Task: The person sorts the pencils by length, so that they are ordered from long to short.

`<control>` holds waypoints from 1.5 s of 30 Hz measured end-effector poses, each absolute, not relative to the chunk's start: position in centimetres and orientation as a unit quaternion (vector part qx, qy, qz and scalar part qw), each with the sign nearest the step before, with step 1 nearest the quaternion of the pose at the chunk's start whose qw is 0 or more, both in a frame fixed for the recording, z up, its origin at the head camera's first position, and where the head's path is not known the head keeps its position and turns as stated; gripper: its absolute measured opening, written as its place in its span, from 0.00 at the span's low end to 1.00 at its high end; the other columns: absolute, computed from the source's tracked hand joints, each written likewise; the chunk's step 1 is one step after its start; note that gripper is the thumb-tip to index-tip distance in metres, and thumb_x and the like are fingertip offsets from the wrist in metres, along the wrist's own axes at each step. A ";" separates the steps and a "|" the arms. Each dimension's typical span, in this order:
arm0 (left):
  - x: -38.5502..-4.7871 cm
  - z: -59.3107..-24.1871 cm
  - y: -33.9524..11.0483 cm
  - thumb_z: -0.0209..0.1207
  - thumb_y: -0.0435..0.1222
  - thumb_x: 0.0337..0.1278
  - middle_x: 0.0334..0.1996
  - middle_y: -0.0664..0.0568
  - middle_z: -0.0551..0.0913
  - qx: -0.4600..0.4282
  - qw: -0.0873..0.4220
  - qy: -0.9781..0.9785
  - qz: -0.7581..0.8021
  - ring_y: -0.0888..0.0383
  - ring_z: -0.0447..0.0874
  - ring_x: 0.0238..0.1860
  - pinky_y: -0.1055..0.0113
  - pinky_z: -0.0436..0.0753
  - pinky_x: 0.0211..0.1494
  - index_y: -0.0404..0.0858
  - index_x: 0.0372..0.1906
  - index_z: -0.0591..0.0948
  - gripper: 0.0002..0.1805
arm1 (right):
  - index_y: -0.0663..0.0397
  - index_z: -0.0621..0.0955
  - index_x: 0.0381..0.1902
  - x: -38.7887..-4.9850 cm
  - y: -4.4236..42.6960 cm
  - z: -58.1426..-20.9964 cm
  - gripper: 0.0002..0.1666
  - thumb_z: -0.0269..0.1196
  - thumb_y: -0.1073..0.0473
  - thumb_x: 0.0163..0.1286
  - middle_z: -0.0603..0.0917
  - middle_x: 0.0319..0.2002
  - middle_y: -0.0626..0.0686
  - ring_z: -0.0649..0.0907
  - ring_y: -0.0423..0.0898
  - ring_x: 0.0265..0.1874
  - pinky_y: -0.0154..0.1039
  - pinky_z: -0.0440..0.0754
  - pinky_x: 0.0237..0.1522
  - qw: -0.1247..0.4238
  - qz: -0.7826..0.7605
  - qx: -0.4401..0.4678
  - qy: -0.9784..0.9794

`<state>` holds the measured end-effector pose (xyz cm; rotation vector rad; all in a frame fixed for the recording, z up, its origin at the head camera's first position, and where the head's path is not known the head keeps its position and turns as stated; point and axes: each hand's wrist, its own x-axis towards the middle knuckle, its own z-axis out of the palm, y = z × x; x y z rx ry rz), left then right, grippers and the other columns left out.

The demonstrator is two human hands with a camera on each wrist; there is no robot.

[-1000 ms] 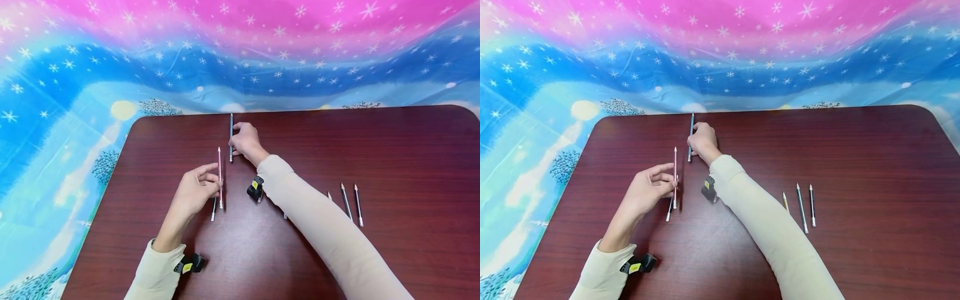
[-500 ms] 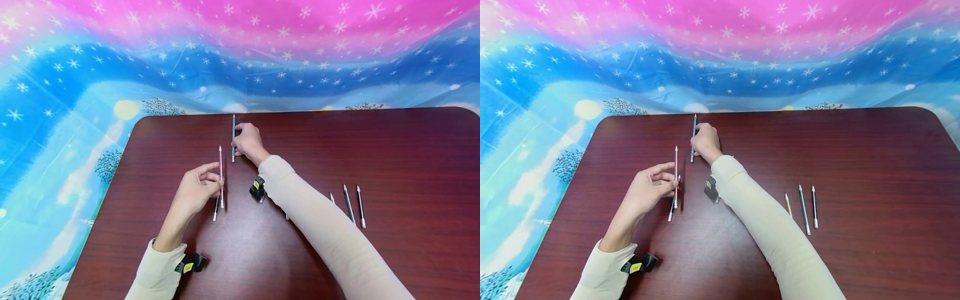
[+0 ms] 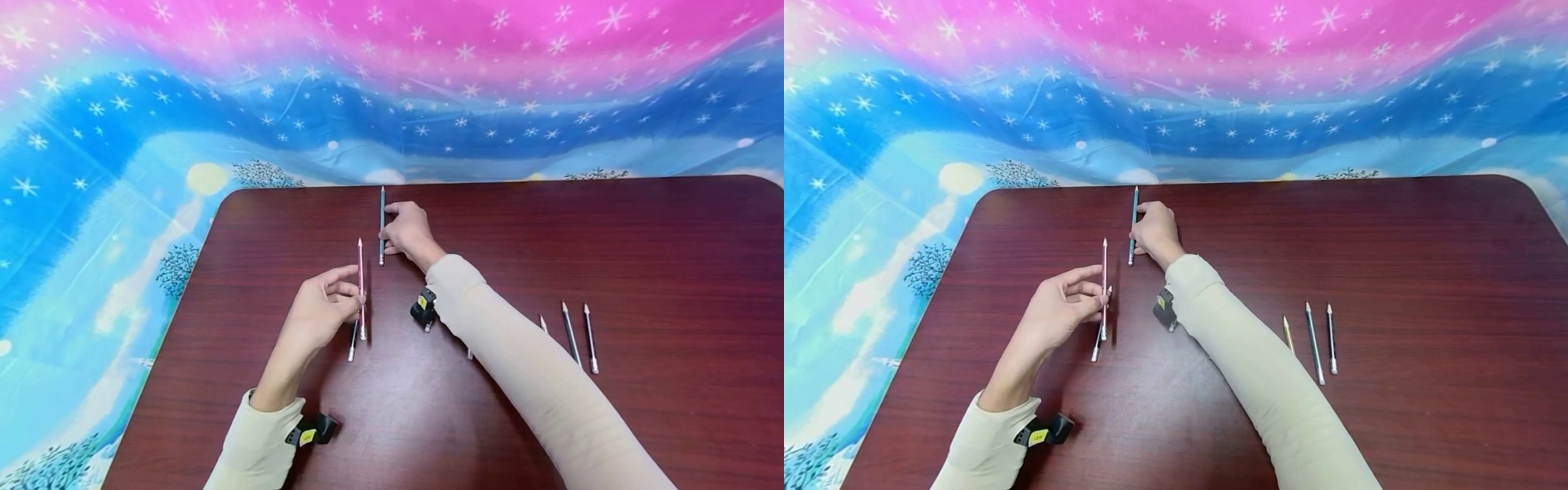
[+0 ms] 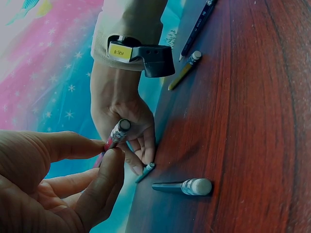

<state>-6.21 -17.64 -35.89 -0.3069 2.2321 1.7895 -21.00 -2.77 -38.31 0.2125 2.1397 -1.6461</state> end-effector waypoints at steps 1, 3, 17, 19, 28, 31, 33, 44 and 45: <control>-6.2 -35.9 -17.6 0.61 0.22 0.64 0.36 0.46 0.84 -0.104 0.132 0.770 0.616 0.65 0.85 0.30 0.72 0.87 0.36 0.29 0.72 0.73 0.31 | 0.51 0.73 0.76 -21.0 -2.7 -38.3 0.39 0.64 0.76 0.69 0.88 0.41 0.66 0.81 0.43 0.16 0.39 0.90 0.28 0.217 -0.595 0.076 0.770; -6.2 -35.9 -17.6 0.62 0.22 0.64 0.36 0.46 0.84 -0.104 0.132 0.771 0.614 0.65 0.85 0.30 0.72 0.87 0.36 0.29 0.72 0.73 0.31 | 0.52 0.73 0.77 -20.9 -2.7 -38.3 0.39 0.64 0.76 0.69 0.88 0.43 0.68 0.81 0.43 0.16 0.39 0.90 0.27 0.219 -0.598 0.073 0.767; -6.2 -36.0 -17.7 0.62 0.22 0.64 0.37 0.45 0.84 -0.104 0.132 0.772 0.613 0.65 0.84 0.30 0.71 0.88 0.36 0.28 0.72 0.73 0.30 | 0.54 0.73 0.76 -20.7 -2.4 -38.4 0.38 0.63 0.76 0.70 0.84 0.37 0.62 0.81 0.43 0.17 0.37 0.89 0.27 0.217 -0.612 0.061 0.758; -6.3 -36.0 -17.7 0.62 0.22 0.64 0.37 0.45 0.84 -0.104 0.132 0.772 0.613 0.66 0.84 0.30 0.71 0.88 0.36 0.28 0.72 0.73 0.30 | 0.53 0.73 0.76 -20.7 -2.4 -38.4 0.38 0.63 0.76 0.71 0.84 0.38 0.62 0.81 0.43 0.16 0.37 0.89 0.27 0.217 -0.611 0.061 0.759; -6.3 -36.0 -17.8 0.62 0.23 0.65 0.37 0.45 0.85 -0.104 0.133 0.777 0.607 0.66 0.84 0.30 0.71 0.88 0.37 0.30 0.72 0.74 0.30 | 0.54 0.73 0.76 -20.6 -2.4 -38.4 0.37 0.63 0.76 0.70 0.87 0.43 0.66 0.82 0.43 0.16 0.38 0.89 0.27 0.212 -0.612 0.064 0.759; -6.3 -36.0 -17.7 0.62 0.23 0.65 0.37 0.45 0.84 -0.104 0.133 0.774 0.611 0.66 0.84 0.30 0.71 0.88 0.37 0.29 0.72 0.74 0.30 | 0.54 0.73 0.76 -20.6 -2.3 -38.3 0.37 0.63 0.76 0.70 0.88 0.44 0.67 0.82 0.43 0.16 0.38 0.89 0.27 0.214 -0.612 0.068 0.758; -6.3 -35.9 -17.7 0.62 0.22 0.65 0.37 0.45 0.84 -0.104 0.134 0.773 0.612 0.65 0.84 0.31 0.71 0.88 0.37 0.29 0.72 0.73 0.30 | 0.54 0.73 0.76 -20.7 -2.3 -38.3 0.37 0.63 0.76 0.70 0.89 0.45 0.68 0.81 0.42 0.16 0.38 0.89 0.27 0.214 -0.613 0.071 0.757; -6.5 -36.0 -18.2 0.62 0.22 0.64 0.37 0.45 0.84 -0.116 0.133 0.776 0.605 0.64 0.85 0.31 0.71 0.88 0.38 0.31 0.72 0.73 0.31 | 0.53 0.73 0.76 -20.9 -2.3 -38.1 0.38 0.64 0.75 0.70 0.89 0.47 0.67 0.82 0.44 0.18 0.41 0.91 0.31 0.229 -0.606 0.074 0.758; -6.7 -36.0 -18.2 0.61 0.22 0.64 0.37 0.45 0.85 -0.116 0.133 0.778 0.603 0.65 0.85 0.31 0.71 0.88 0.38 0.31 0.72 0.73 0.31 | 0.53 0.72 0.76 -20.9 -2.1 -38.0 0.38 0.65 0.75 0.71 0.89 0.47 0.67 0.81 0.44 0.18 0.41 0.91 0.31 0.232 -0.606 0.073 0.757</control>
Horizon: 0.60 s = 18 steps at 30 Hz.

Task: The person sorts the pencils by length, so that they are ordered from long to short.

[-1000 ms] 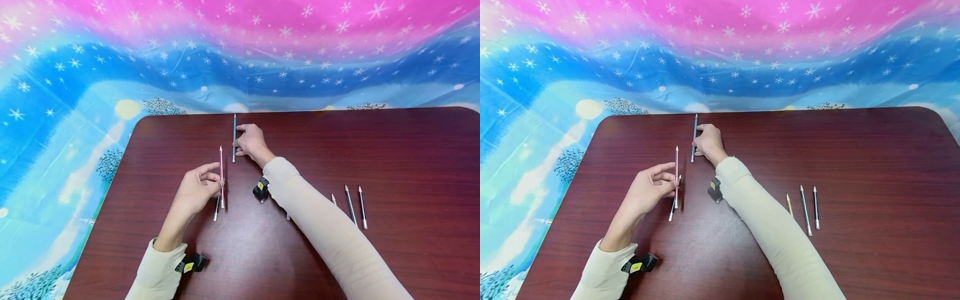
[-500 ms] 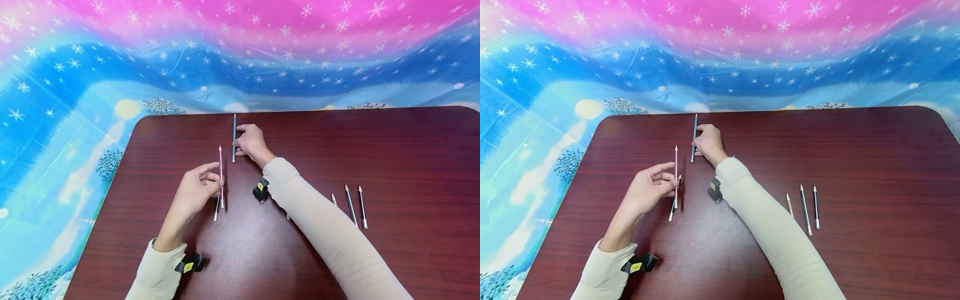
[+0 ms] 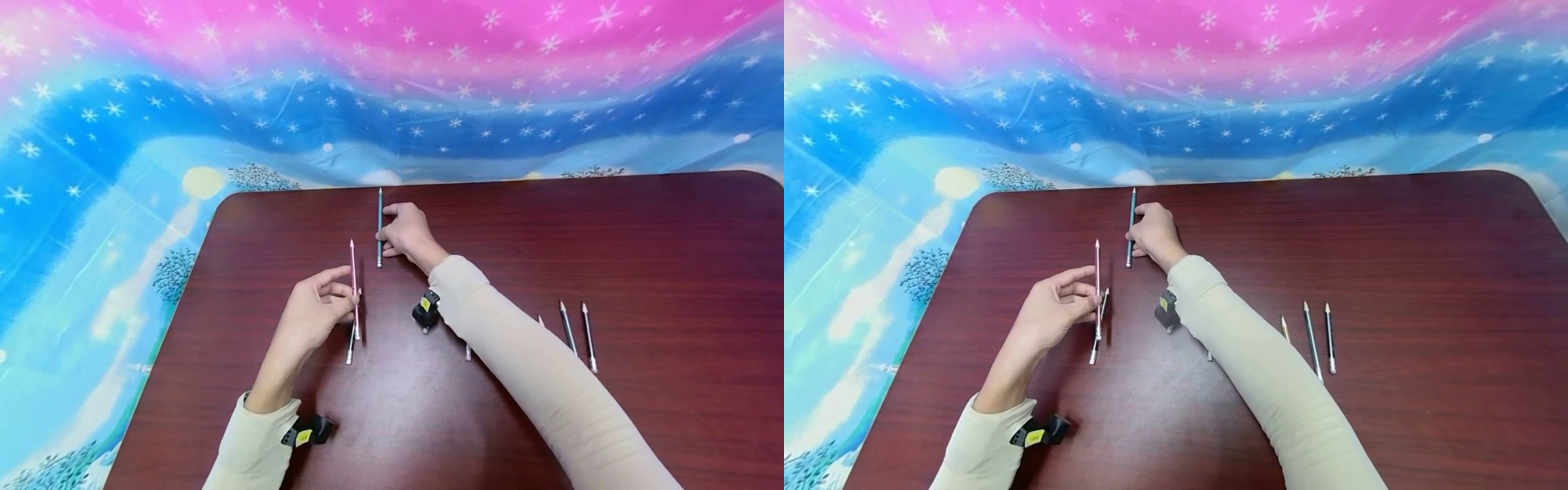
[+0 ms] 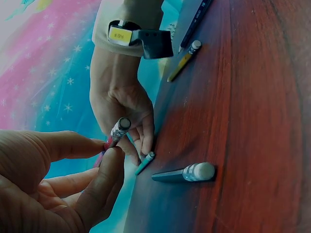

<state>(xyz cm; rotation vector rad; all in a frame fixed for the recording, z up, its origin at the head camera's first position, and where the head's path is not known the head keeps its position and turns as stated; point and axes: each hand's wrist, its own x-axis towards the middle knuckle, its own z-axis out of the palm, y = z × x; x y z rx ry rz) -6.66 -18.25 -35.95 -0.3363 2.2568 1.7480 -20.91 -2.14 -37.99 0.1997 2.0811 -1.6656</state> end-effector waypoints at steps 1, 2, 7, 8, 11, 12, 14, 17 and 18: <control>-6.8 -35.9 -18.2 0.61 0.22 0.64 0.37 0.45 0.85 -0.114 0.135 0.780 0.600 0.65 0.85 0.31 0.71 0.88 0.38 0.31 0.73 0.73 0.31 | 0.53 0.72 0.77 -20.9 -1.9 -37.9 0.38 0.65 0.74 0.71 0.89 0.46 0.66 0.81 0.44 0.18 0.41 0.91 0.31 0.235 -0.605 0.071 0.757; -7.0 -35.9 -18.3 0.61 0.22 0.64 0.38 0.45 0.85 -0.112 0.136 0.781 0.598 0.65 0.85 0.31 0.71 0.88 0.38 0.31 0.73 0.73 0.31 | 0.52 0.72 0.77 -20.9 -1.7 -37.8 0.38 0.65 0.74 0.71 0.88 0.46 0.65 0.80 0.45 0.18 0.41 0.91 0.31 0.238 -0.605 0.069 0.757; -8.5 -35.7 -18.3 0.59 0.21 0.64 0.38 0.45 0.85 -0.110 0.145 0.786 0.590 0.64 0.86 0.32 0.71 0.89 0.38 0.32 0.73 0.73 0.32 | 0.53 0.71 0.78 -20.8 -0.2 -37.2 0.39 0.65 0.73 0.71 0.86 0.42 0.61 0.79 0.45 0.19 0.41 0.91 0.31 0.257 -0.606 0.060 0.751; -8.9 -35.7 -18.4 0.58 0.21 0.64 0.38 0.45 0.85 -0.109 0.147 0.787 0.590 0.63 0.86 0.32 0.70 0.89 0.38 0.32 0.74 0.73 0.32 | 0.53 0.70 0.78 -20.8 0.1 -37.0 0.39 0.65 0.72 0.71 0.86 0.42 0.61 0.79 0.45 0.19 0.41 0.91 0.31 0.260 -0.605 0.059 0.750; -9.9 -35.5 -18.3 0.58 0.21 0.66 0.38 0.44 0.86 -0.109 0.154 0.787 0.587 0.63 0.87 0.32 0.70 0.89 0.39 0.33 0.74 0.73 0.31 | 0.52 0.71 0.77 -20.5 1.4 -36.4 0.38 0.65 0.71 0.72 0.87 0.47 0.63 0.79 0.45 0.20 0.42 0.91 0.33 0.265 -0.603 0.055 0.751; -10.2 -35.5 -18.2 0.59 0.22 0.67 0.38 0.44 0.86 -0.107 0.156 0.788 0.586 0.63 0.87 0.32 0.70 0.89 0.40 0.34 0.74 0.72 0.31 | 0.52 0.71 0.77 -20.3 1.8 -36.1 0.37 0.65 0.70 0.72 0.87 0.49 0.64 0.79 0.45 0.20 0.43 0.91 0.33 0.265 -0.602 0.052 0.752; -10.9 -35.3 -18.0 0.58 0.22 0.68 0.40 0.42 0.86 -0.103 0.159 0.788 0.585 0.64 0.87 0.32 0.69 0.90 0.40 0.34 0.74 0.73 0.30 | 0.52 0.72 0.77 -19.9 2.8 -35.6 0.36 0.64 0.69 0.72 0.88 0.52 0.65 0.80 0.44 0.20 0.44 0.91 0.35 0.264 -0.599 0.046 0.755; -12.0 -35.2 -17.7 0.59 0.23 0.69 0.41 0.41 0.87 -0.097 0.161 0.789 0.585 0.63 0.88 0.33 0.69 0.90 0.41 0.35 0.74 0.73 0.30 | 0.53 0.72 0.76 -19.2 4.4 -35.0 0.35 0.64 0.68 0.72 0.87 0.55 0.66 0.81 0.44 0.21 0.44 0.92 0.36 0.257 -0.598 0.029 0.759; -12.4 -35.2 -17.6 0.59 0.23 0.69 0.40 0.41 0.87 -0.094 0.161 0.789 0.585 0.62 0.89 0.34 0.68 0.90 0.42 0.36 0.74 0.73 0.30 | 0.54 0.72 0.76 -18.9 5.0 -34.8 0.35 0.64 0.68 0.72 0.87 0.55 0.67 0.82 0.44 0.21 0.45 0.92 0.36 0.253 -0.598 0.023 0.760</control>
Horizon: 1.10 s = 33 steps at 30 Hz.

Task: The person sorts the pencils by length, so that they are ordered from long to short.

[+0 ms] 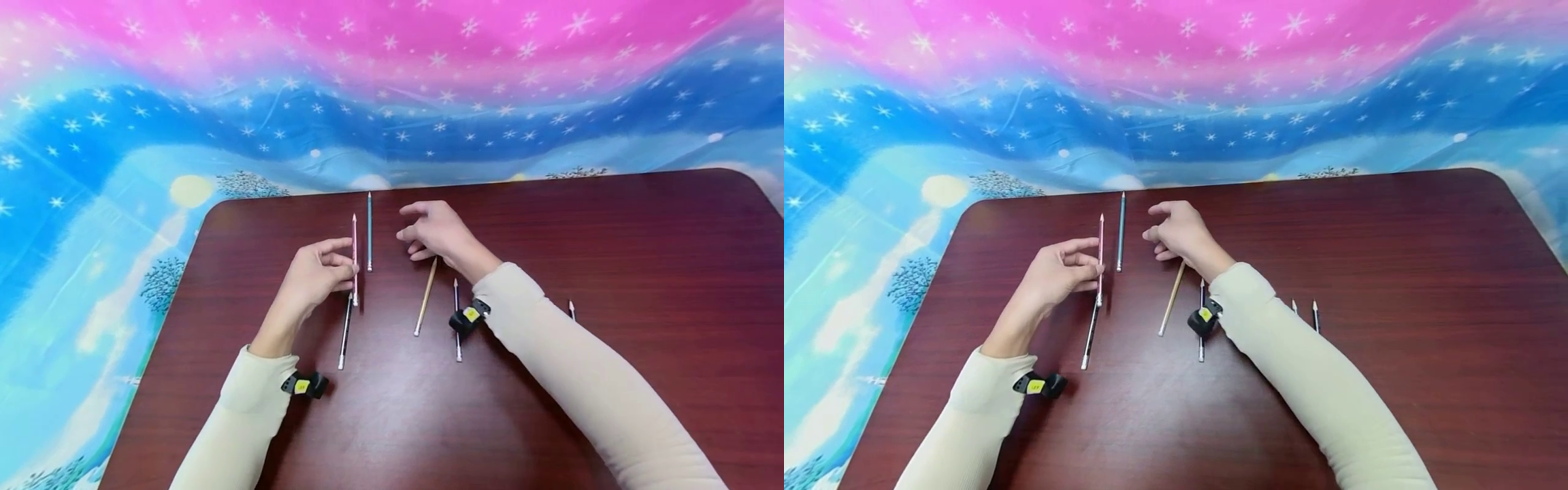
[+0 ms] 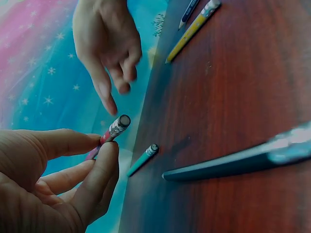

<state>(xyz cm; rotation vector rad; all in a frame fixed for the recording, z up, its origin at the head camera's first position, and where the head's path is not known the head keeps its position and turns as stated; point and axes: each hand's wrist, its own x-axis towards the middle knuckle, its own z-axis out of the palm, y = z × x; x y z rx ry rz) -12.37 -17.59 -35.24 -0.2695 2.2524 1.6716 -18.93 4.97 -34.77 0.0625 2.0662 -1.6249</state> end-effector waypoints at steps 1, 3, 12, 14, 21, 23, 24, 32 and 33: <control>-12.7 -35.3 -17.5 0.59 0.23 0.69 0.40 0.42 0.87 -0.095 0.161 0.788 0.587 0.61 0.89 0.35 0.68 0.90 0.42 0.36 0.74 0.74 0.30 | 0.54 0.73 0.76 -18.6 5.5 -34.6 0.35 0.65 0.68 0.72 0.87 0.55 0.68 0.82 0.44 0.22 0.45 0.92 0.37 0.250 -0.597 0.017 0.762; -13.4 -35.3 -17.3 0.60 0.24 0.69 0.39 0.44 0.88 -0.096 0.159 0.785 0.591 0.60 0.90 0.37 0.67 0.91 0.43 0.37 0.74 0.74 0.30 | 0.55 0.73 0.75 -18.1 6.5 -34.4 0.35 0.65 0.68 0.72 0.86 0.54 0.69 0.83 0.45 0.23 0.46 0.92 0.37 0.243 -0.594 0.005 0.767; -15.9 -36.0 -15.8 0.60 0.22 0.65 0.34 0.47 0.86 -0.099 0.148 0.771 0.611 0.60 0.88 0.32 0.67 0.91 0.40 0.35 0.72 0.76 0.30 | 0.58 0.73 0.74 -14.9 11.4 -33.3 0.32 0.65 0.67 0.74 0.88 0.33 0.52 0.85 0.45 0.28 0.39 0.90 0.35 0.227 -0.581 -0.024 0.781; -16.2 -36.1 -15.3 0.60 0.22 0.65 0.34 0.47 0.86 -0.100 0.146 0.771 0.612 0.60 0.88 0.32 0.67 0.91 0.40 0.35 0.71 0.77 0.29 | 0.58 0.73 0.74 -14.2 12.5 -33.0 0.32 0.66 0.66 0.74 0.86 0.30 0.47 0.86 0.45 0.28 0.39 0.90 0.35 0.224 -0.581 -0.025 0.782; -17.6 -36.5 -13.8 0.62 0.23 0.65 0.35 0.45 0.86 -0.108 0.132 0.794 0.584 0.52 0.92 0.40 0.67 0.91 0.39 0.36 0.69 0.79 0.28 | 0.60 0.73 0.74 -12.0 15.7 -32.6 0.33 0.66 0.65 0.73 0.86 0.30 0.43 0.86 0.45 0.29 0.40 0.91 0.39 0.208 -0.576 -0.026 0.790; -17.9 -36.6 -13.4 0.63 0.23 0.63 0.34 0.45 0.86 -0.111 0.127 0.804 0.570 0.51 0.93 0.42 0.67 0.91 0.39 0.37 0.69 0.79 0.28 | 0.60 0.73 0.74 -11.5 16.4 -32.7 0.33 0.67 0.64 0.73 0.86 0.30 0.43 0.86 0.45 0.30 0.39 0.90 0.38 0.205 -0.574 -0.026 0.792; -18.0 -36.6 -13.3 0.63 0.23 0.63 0.34 0.45 0.87 -0.112 0.125 0.811 0.560 0.51 0.93 0.42 0.67 0.91 0.39 0.37 0.69 0.80 0.28 | 0.60 0.73 0.74 -11.3 16.8 -32.7 0.33 0.67 0.64 0.73 0.86 0.30 0.43 0.86 0.45 0.30 0.39 0.90 0.39 0.204 -0.572 -0.025 0.794; -18.8 -36.6 -11.8 0.61 0.22 0.63 0.28 0.47 0.85 -0.092 0.102 0.857 0.497 0.55 0.93 0.37 0.68 0.90 0.36 0.35 0.67 0.81 0.26 | 0.60 0.72 0.74 -9.8 19.3 -33.2 0.32 0.66 0.62 0.75 0.87 0.31 0.42 0.87 0.44 0.29 0.37 0.90 0.38 0.191 -0.569 -0.016 0.799; -18.9 -36.6 -11.6 0.61 0.22 0.63 0.29 0.46 0.86 -0.089 0.102 0.861 0.489 0.56 0.92 0.35 0.69 0.90 0.36 0.34 0.67 0.81 0.26 | 0.60 0.72 0.74 -9.7 19.5 -33.2 0.32 0.66 0.62 0.75 0.87 0.31 0.43 0.87 0.44 0.29 0.38 0.90 0.38 0.190 -0.570 -0.015 0.799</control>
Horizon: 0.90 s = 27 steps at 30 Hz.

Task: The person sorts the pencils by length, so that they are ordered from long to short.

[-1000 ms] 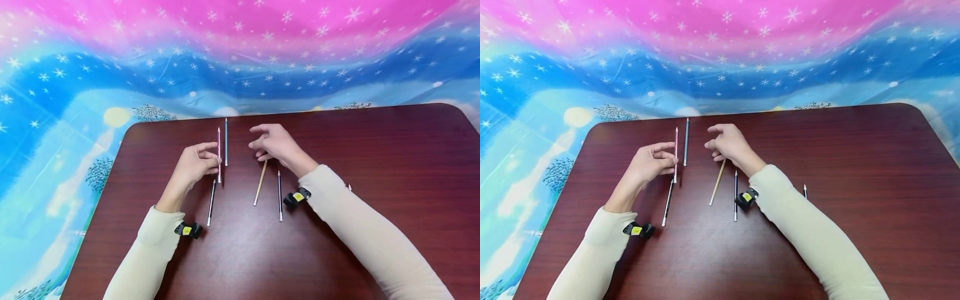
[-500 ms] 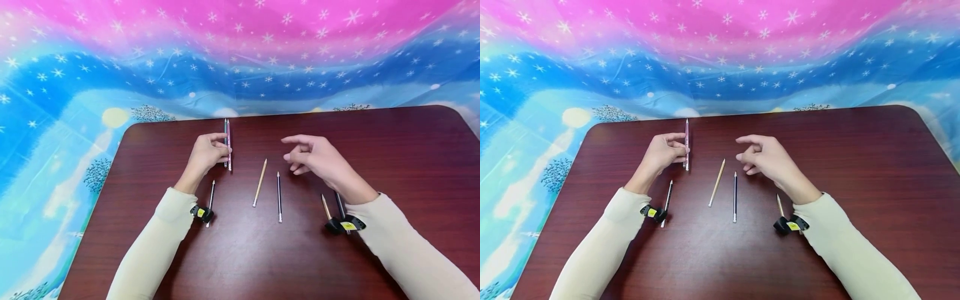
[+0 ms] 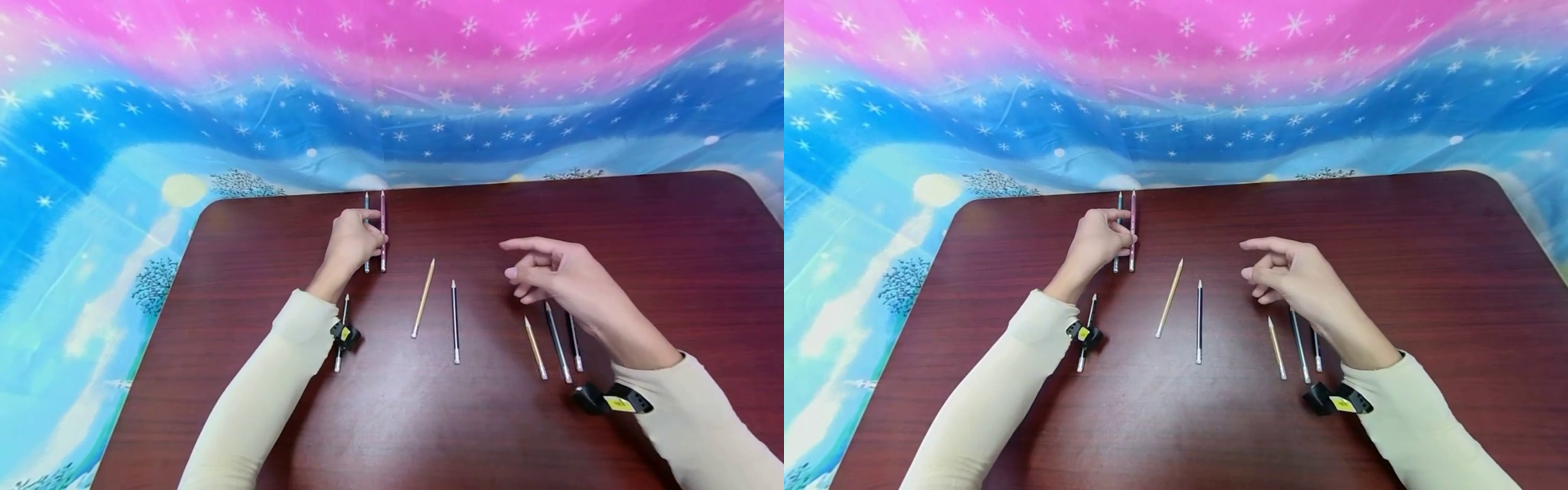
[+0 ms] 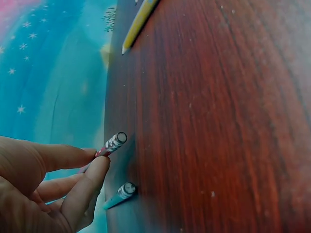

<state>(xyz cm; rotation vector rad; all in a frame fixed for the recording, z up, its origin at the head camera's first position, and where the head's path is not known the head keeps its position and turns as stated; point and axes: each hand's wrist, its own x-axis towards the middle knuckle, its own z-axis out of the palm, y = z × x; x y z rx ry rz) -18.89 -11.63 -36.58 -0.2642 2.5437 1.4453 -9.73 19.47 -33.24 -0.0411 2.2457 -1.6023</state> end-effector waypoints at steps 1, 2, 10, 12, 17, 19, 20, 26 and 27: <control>-19.0 -36.6 -11.5 0.62 0.22 0.63 0.30 0.44 0.88 -0.087 0.103 0.866 0.482 0.57 0.91 0.34 0.69 0.90 0.36 0.34 0.67 0.81 0.26 | 0.60 0.72 0.74 -9.6 19.6 -33.3 0.32 0.66 0.62 0.75 0.87 0.31 0.42 0.87 0.44 0.28 0.38 0.90 0.37 0.189 -0.571 -0.014 0.799; -19.0 -36.6 -11.4 0.63 0.22 0.63 0.32 0.43 0.89 -0.085 0.102 0.870 0.475 0.58 0.90 0.32 0.70 0.89 0.35 0.34 0.67 0.81 0.26 | 0.60 0.72 0.74 -9.5 19.8 -33.3 0.32 0.66 0.61 0.75 0.87 0.31 0.42 0.87 0.44 0.28 0.38 0.90 0.37 0.186 -0.572 -0.014 0.798; -19.5 -36.9 -11.0 0.66 0.25 0.62 0.35 0.43 0.92 -0.087 0.107 0.901 0.411 0.57 0.91 0.28 0.71 0.87 0.32 0.37 0.66 0.82 0.26 | 0.55 0.75 0.71 -8.9 20.5 -33.2 0.29 0.67 0.58 0.76 0.88 0.32 0.47 0.89 0.47 0.29 0.42 0.91 0.37 0.170 -0.564 -0.013 0.808; -19.5 -36.9 -10.8 0.67 0.25 0.62 0.36 0.44 0.92 -0.085 0.109 0.906 0.400 0.57 0.91 0.29 0.71 0.87 0.32 0.37 0.66 0.82 0.26 | 0.54 0.76 0.70 -8.8 20.8 -33.3 0.28 0.67 0.58 0.75 0.89 0.32 0.47 0.89 0.47 0.29 0.41 0.91 0.36 0.167 -0.563 -0.015 0.809; -19.5 -36.9 -10.7 0.67 0.27 0.63 0.35 0.46 0.92 -0.081 0.104 0.920 0.370 0.58 0.91 0.30 0.69 0.86 0.34 0.39 0.66 0.83 0.26 | 0.51 0.77 0.69 -8.6 21.1 -33.6 0.27 0.67 0.57 0.75 0.89 0.31 0.47 0.89 0.46 0.28 0.40 0.90 0.34 0.160 -0.562 -0.012 0.811; -19.5 -36.9 -10.8 0.68 0.28 0.63 0.34 0.47 0.93 -0.080 0.100 0.927 0.353 0.58 0.92 0.30 0.67 0.86 0.37 0.39 0.65 0.83 0.25 | 0.50 0.78 0.68 -8.6 21.2 -33.7 0.26 0.67 0.58 0.75 0.89 0.32 0.47 0.89 0.46 0.28 0.39 0.90 0.34 0.158 -0.564 -0.013 0.811; -19.5 -36.9 -10.9 0.68 0.29 0.63 0.35 0.47 0.93 -0.079 0.098 0.930 0.345 0.57 0.92 0.30 0.66 0.87 0.39 0.39 0.65 0.84 0.24 | 0.49 0.78 0.68 -8.5 21.3 -33.8 0.26 0.67 0.58 0.75 0.89 0.32 0.46 0.89 0.45 0.28 0.38 0.90 0.34 0.157 -0.565 -0.012 0.810; -19.5 -36.9 -11.1 0.69 0.30 0.63 0.43 0.44 0.92 -0.082 0.092 0.940 0.318 0.55 0.93 0.32 0.61 0.88 0.48 0.41 0.62 0.86 0.22 | 0.44 0.79 0.66 -8.3 21.6 -34.0 0.23 0.67 0.59 0.75 0.89 0.33 0.45 0.89 0.44 0.28 0.37 0.90 0.34 0.152 -0.571 -0.010 0.807; -19.5 -36.9 -11.1 0.69 0.30 0.63 0.44 0.44 0.92 -0.083 0.093 0.941 0.316 0.54 0.93 0.33 0.61 0.87 0.48 0.41 0.62 0.86 0.22 | 0.43 0.80 0.65 -8.3 21.6 -34.0 0.23 0.68 0.59 0.75 0.89 0.33 0.45 0.89 0.44 0.28 0.38 0.90 0.34 0.152 -0.572 -0.011 0.806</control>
